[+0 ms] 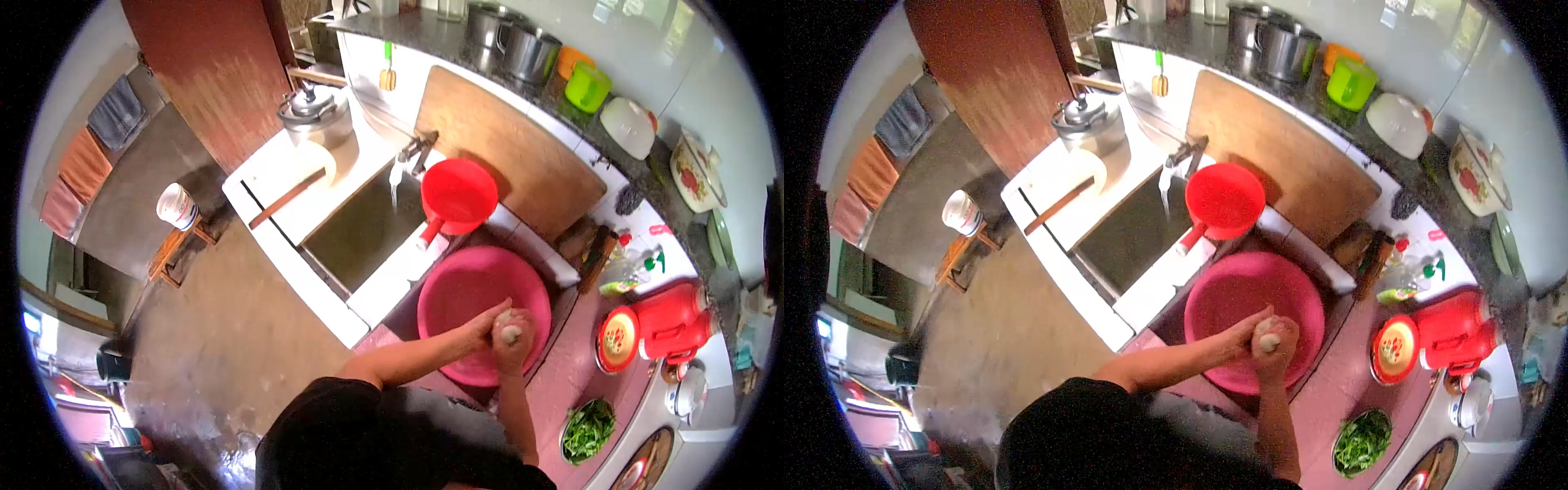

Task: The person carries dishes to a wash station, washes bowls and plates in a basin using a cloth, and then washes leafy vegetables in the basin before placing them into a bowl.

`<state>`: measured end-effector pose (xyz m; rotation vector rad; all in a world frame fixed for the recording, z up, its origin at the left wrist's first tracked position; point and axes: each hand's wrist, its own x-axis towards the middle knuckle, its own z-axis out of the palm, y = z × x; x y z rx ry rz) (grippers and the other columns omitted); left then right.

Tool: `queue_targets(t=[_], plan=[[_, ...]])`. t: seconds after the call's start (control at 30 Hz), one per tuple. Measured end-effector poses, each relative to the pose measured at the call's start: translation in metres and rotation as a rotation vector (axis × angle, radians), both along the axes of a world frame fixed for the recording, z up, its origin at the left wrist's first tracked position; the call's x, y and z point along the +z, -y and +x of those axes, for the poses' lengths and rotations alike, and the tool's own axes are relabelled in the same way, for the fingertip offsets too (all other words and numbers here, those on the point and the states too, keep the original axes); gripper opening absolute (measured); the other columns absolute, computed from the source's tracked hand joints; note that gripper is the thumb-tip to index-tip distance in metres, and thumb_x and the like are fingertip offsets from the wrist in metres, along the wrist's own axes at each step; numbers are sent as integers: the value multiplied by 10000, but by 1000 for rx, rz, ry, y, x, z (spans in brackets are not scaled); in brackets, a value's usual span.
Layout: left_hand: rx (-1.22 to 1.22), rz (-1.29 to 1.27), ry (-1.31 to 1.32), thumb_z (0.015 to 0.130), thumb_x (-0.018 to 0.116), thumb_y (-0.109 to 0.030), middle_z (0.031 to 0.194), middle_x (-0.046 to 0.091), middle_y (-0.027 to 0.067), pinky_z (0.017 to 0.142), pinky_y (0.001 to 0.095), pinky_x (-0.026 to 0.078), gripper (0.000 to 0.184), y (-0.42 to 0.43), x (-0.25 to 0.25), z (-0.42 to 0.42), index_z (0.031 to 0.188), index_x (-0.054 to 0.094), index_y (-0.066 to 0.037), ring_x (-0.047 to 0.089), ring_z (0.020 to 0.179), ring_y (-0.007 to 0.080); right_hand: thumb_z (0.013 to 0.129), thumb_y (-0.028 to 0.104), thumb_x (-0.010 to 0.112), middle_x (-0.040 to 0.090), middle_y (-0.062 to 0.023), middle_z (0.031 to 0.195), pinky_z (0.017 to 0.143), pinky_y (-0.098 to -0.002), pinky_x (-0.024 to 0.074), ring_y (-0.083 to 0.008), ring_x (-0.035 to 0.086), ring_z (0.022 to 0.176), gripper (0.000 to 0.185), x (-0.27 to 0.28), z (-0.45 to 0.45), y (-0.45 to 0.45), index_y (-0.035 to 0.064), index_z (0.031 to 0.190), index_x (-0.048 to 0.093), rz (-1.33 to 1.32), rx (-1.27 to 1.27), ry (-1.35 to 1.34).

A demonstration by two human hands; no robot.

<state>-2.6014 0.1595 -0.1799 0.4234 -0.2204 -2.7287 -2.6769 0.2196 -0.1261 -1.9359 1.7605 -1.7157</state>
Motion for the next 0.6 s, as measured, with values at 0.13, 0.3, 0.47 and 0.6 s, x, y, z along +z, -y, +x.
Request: queue_targets(t=[0.13,0.3,0.47,0.6], plan=[[256,-280,426,817,634,-350,904,622,43,672,291,504,352,19,34,-1,1003,575,-57,604,785,169,766,6,659,569,-110,995,787,-321,458,-206,550,915,180,-7,3,9,39,870,516,39,5,445],[591,-698,706,754,701,-229,914,617,55,720,302,501,349,13,69,-15,1017,557,-51,601,829,161,858,173,592,567,-55,1000,801,-305,456,-177,553,903,205,13,-9,14,20,986,541,182,-121,1004],[664,-1333,737,712,734,-175,949,613,106,760,350,495,336,10,80,-25,973,559,-55,608,858,227,900,320,533,567,-41,988,785,-270,449,-149,551,899,351,-61,-65,15,33,1100,544,210,82,1104],[666,-1893,398,628,712,-87,969,615,117,823,397,479,307,14,76,-29,909,588,-83,598,920,297,896,353,528,566,-36,982,793,-283,444,-140,543,899,399,-17,-57,9,44,1149,540,314,300,1449]])
